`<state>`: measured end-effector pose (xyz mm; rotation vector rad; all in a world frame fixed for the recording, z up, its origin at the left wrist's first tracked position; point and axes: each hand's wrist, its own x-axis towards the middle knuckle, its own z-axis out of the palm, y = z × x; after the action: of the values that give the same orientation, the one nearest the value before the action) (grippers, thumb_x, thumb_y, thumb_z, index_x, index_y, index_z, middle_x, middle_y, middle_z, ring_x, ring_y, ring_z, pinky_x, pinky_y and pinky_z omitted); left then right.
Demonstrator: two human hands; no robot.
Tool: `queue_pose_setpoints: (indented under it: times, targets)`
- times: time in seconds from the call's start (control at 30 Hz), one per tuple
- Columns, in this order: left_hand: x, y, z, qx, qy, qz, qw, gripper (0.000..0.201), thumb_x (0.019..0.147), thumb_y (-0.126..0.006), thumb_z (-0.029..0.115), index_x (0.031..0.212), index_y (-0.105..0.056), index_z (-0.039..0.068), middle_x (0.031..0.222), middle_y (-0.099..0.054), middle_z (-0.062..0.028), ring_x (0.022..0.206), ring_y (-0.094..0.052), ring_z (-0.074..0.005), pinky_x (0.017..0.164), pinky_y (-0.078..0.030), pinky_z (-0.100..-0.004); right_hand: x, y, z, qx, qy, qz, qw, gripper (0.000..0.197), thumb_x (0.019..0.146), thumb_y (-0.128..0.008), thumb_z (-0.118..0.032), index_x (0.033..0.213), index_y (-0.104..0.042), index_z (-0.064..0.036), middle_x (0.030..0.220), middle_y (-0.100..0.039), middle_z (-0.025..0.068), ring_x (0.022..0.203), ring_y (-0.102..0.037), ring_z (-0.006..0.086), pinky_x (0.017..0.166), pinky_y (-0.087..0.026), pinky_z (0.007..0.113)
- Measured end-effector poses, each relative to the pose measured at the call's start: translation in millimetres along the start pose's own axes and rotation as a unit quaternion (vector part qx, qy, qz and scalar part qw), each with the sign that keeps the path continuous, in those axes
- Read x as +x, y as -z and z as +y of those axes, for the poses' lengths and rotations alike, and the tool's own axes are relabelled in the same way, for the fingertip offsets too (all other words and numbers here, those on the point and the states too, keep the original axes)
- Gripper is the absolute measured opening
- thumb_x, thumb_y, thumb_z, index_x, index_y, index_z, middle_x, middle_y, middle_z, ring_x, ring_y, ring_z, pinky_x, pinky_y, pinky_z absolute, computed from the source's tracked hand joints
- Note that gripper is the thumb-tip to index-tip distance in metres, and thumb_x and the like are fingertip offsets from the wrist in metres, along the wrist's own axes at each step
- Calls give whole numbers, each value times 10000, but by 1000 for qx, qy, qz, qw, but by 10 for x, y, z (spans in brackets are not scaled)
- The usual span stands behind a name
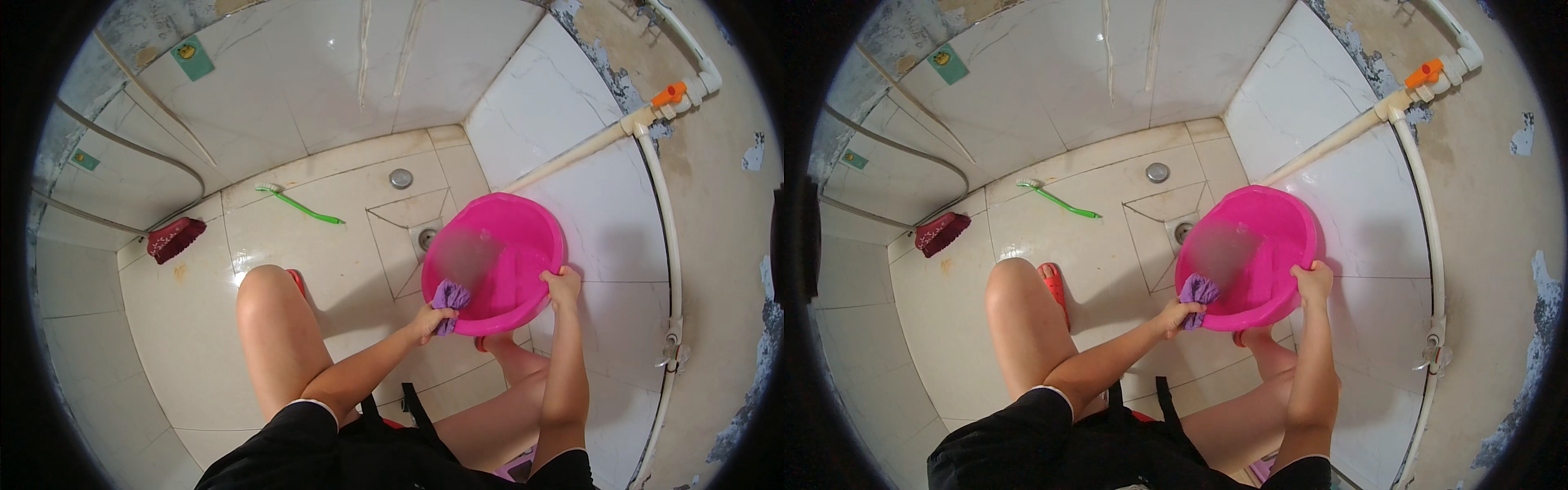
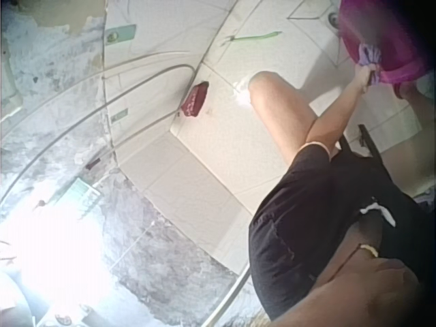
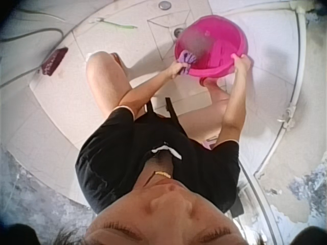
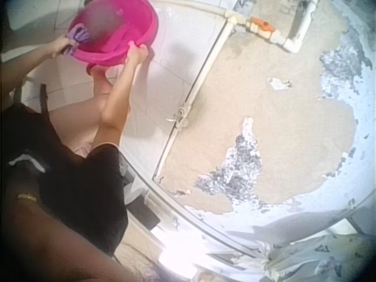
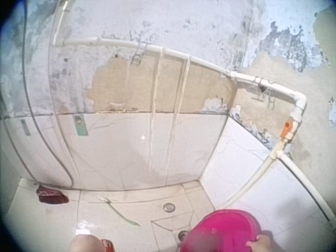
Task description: The person wipes the tiled bathroom floor around a drain using a purple cloth, rinses the cloth in a pink basin, and refills the basin from a tap.
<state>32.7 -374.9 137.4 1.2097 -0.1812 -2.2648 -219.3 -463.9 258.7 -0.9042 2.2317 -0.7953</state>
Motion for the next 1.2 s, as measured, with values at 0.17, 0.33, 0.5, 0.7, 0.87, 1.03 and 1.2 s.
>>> queue_pose_setpoints:
  times: [0.17, 0.33, 0.5, 0.7, 0.87, 1.03, 1.2]
  targets:
    - [-4, -21, 13, 4, 9, 6, 1000, 375, 696, -675, 103, 1046, -551, 49, 882, -597, -44, 771, -586, -154, 645, -511, -303, 16, -15, -32, -30, 7, 12, 999, 106, 584, -664, -3, 663, -594, -2, 623, -596, 47, 567, -540, 119, 535, -433, 273]
    - [-20, -54, 32, -2, 8, 14, 1000, 389, 698, -677, 116, 1059, -550, 45, 888, -600, -46, 770, -588, -152, 646, -514, -307, 46, -45, -28, -21, 15, 13, 1000, 110, 592, -673, -12, 676, -604, 2, 633, -600, 49, 574, -540, 120, 543, -436, 274]
    - [34, -20, -9, -9, 1, 3, 1000, 394, 699, -677, 122, 1063, -547, 45, 891, -604, -45, 772, -593, -153, 650, -515, -310, -4, -74, -137, -10, 9, 8, 1000, 103, 615, -686, -13, 690, -616, 3, 646, -605, 45, 583, -545, 119, 557, -442, 273]
    - [109, 38, -31, -20, 7, -9, 1000, 389, 701, -675, 127, 1060, -545, 52, 899, -614, -43, 776, -603, -160, 663, -520, -321, 6, -126, -170, 7, 13, -6, 1000, 93, 654, -694, -24, 715, -632, 9, 661, -616, 49, 589, -548, 118, 568, -442, 275]
    - [126, 31, -32, -22, 10, -3, 1000, 385, 706, -675, 136, 1059, -543, 61, 899, -616, -41, 771, -607, -161, 667, -522, -331, 23, -151, -193, -14, -2, 10, 1000, 122, 664, -701, -51, 749, -646, 17, 666, -619, 45, 586, -538, 115, 561, -432, 274]
    - [167, 34, -64, -27, 0, -9, 1000, 375, 717, -673, 142, 1058, -536, 66, 886, -613, -38, 759, -605, -153, 664, -521, -327, 94, -218, -107, 11, 46, 23, 999, 106, 711, -694, -71, 727, -609, -10, 603, -568, 30, 430, -451, 80, 353, -314, 230]
    - [174, 70, -57, -36, 1, -20, 999, 398, 718, -669, 137, 1079, -520, 60, 897, -598, -41, 772, -596, -159, 666, -516, -332, 69, -255, -173, 12, 23, 17, 1000, 117, 671, -702, -59, 735, -646, 22, 647, -613, 44, 583, -536, 111, 562, -426, 266]
